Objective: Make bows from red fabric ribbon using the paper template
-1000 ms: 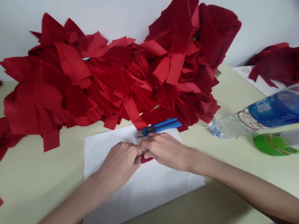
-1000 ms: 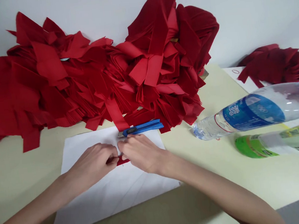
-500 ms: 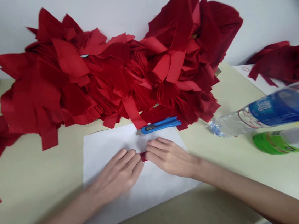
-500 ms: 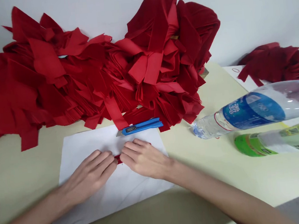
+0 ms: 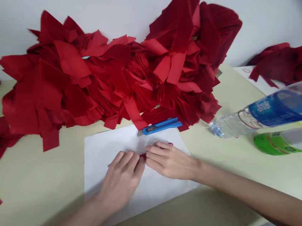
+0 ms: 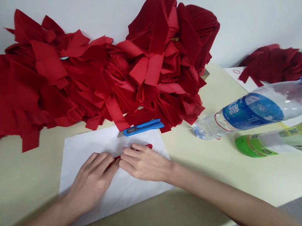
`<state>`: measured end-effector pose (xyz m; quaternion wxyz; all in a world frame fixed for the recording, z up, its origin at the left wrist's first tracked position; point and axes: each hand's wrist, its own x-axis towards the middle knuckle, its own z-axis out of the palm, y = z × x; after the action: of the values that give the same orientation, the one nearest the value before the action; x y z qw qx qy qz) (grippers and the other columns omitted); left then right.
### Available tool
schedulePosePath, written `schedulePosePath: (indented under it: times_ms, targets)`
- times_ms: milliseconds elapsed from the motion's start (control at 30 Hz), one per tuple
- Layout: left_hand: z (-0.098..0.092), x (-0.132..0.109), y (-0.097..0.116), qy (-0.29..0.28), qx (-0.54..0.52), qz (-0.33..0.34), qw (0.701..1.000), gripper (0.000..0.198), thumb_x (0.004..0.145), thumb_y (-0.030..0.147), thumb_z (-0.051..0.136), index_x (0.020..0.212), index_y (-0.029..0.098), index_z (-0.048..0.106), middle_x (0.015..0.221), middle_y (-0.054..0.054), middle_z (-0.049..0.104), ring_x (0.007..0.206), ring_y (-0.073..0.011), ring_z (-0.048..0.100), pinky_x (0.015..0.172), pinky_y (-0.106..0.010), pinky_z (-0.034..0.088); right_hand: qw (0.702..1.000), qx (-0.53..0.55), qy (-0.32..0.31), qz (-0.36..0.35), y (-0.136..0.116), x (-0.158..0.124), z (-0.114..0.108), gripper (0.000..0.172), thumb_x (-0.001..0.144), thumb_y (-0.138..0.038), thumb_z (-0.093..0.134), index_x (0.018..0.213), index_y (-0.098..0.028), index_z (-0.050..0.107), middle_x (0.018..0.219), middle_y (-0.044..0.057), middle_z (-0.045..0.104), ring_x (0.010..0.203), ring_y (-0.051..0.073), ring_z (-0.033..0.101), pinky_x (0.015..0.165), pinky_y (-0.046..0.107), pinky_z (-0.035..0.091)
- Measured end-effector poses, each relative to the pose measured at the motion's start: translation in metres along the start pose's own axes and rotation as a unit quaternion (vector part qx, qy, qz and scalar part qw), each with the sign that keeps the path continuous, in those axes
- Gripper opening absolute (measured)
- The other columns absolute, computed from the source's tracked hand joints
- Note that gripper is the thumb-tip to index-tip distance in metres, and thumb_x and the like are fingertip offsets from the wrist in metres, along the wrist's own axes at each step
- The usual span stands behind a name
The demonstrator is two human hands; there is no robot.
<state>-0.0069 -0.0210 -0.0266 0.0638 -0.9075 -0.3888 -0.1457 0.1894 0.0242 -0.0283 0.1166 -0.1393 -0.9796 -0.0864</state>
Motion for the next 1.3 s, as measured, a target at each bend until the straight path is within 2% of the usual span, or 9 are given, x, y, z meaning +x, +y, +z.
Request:
schedulePosePath:
  times_ms: [167,433,600,833,967,1033,1133,1300]
  targets:
    - [0.001,-0.001,-0.001,-0.003,-0.008,0.042,0.999,0.027,0.085,0.001,0.040,0.074,0.014,0.062,0.077,-0.008,0.060,0.083,-0.0242,0.051,0.066,-0.036,0.038,1.000,0.020,-0.006,-0.010,0.005,0.000,-0.003,0.020,0.094,-0.010,0.040,0.084,-0.015,0.056,0.079,0.003,0.058,0.086,0.017,0.052,0.071,0.031,0.036]
    - [-0.001,0.001,-0.001,-0.029,0.031,0.079,0.996,0.027,0.084,0.003,0.042,0.072,0.015,0.062,0.080,-0.008,0.061,0.081,-0.0235,0.049,0.070,-0.039,0.037,0.999,-0.001,-0.011,-0.037,0.006,-0.004,-0.012,0.019,0.092,-0.012,0.045,0.080,-0.015,0.060,0.090,0.006,0.062,0.099,0.019,0.051,0.079,0.031,0.039]
    - [-0.004,0.004,-0.002,-0.062,0.042,0.083,0.994,0.025,0.084,0.004,0.044,0.072,0.016,0.062,0.081,-0.008,0.060,0.083,-0.0236,0.048,0.072,-0.040,0.037,0.999,0.042,-0.026,-0.007,0.005,-0.005,-0.011,0.019,0.092,-0.013,0.046,0.084,-0.012,0.063,0.089,0.007,0.061,0.102,0.020,0.050,0.082,0.033,0.039]
    - [0.004,0.007,-0.009,-0.020,0.010,0.109,0.994,0.022,0.085,0.002,0.045,0.074,0.013,0.061,0.073,-0.005,0.054,0.076,-0.0208,0.047,0.066,-0.035,0.035,0.995,0.092,-0.017,0.042,0.005,-0.001,-0.003,0.025,0.093,-0.013,0.043,0.076,-0.014,0.061,0.080,0.004,0.060,0.094,0.019,0.050,0.078,0.032,0.041]
    - [0.008,0.009,-0.015,-0.018,-0.044,0.071,0.996,0.024,0.087,0.005,0.046,0.070,0.016,0.058,0.071,-0.003,0.055,0.076,-0.0186,0.048,0.066,-0.034,0.035,0.997,0.044,-0.040,0.046,0.004,0.004,-0.007,0.021,0.092,-0.011,0.044,0.079,-0.012,0.061,0.078,0.006,0.060,0.086,0.019,0.051,0.074,0.033,0.041]
    - [0.007,0.009,-0.017,-0.028,-0.063,0.058,0.996,0.024,0.088,0.006,0.047,0.070,0.016,0.059,0.071,-0.002,0.057,0.077,-0.0184,0.049,0.066,-0.034,0.036,0.998,-0.011,-0.055,0.029,0.001,0.006,-0.009,0.019,0.090,-0.008,0.045,0.080,-0.011,0.060,0.077,0.007,0.060,0.081,0.020,0.052,0.070,0.034,0.040]
    - [0.004,0.008,-0.020,-0.028,-0.076,0.051,0.995,0.021,0.088,0.008,0.049,0.073,0.016,0.061,0.075,-0.003,0.061,0.084,-0.0202,0.051,0.070,-0.035,0.036,0.996,-0.072,-0.045,0.000,-0.002,0.007,-0.009,0.018,0.089,-0.007,0.045,0.078,-0.011,0.059,0.075,0.007,0.060,0.075,0.020,0.052,0.067,0.033,0.038]
    - [0.006,0.004,-0.020,-0.022,-0.074,0.051,0.996,0.020,0.087,0.006,0.049,0.075,0.016,0.062,0.079,-0.004,0.063,0.089,-0.0217,0.052,0.073,-0.036,0.036,0.997,-0.072,-0.032,0.000,-0.002,0.007,-0.001,0.017,0.090,-0.009,0.044,0.081,-0.011,0.059,0.078,0.008,0.061,0.081,0.021,0.053,0.071,0.034,0.039]
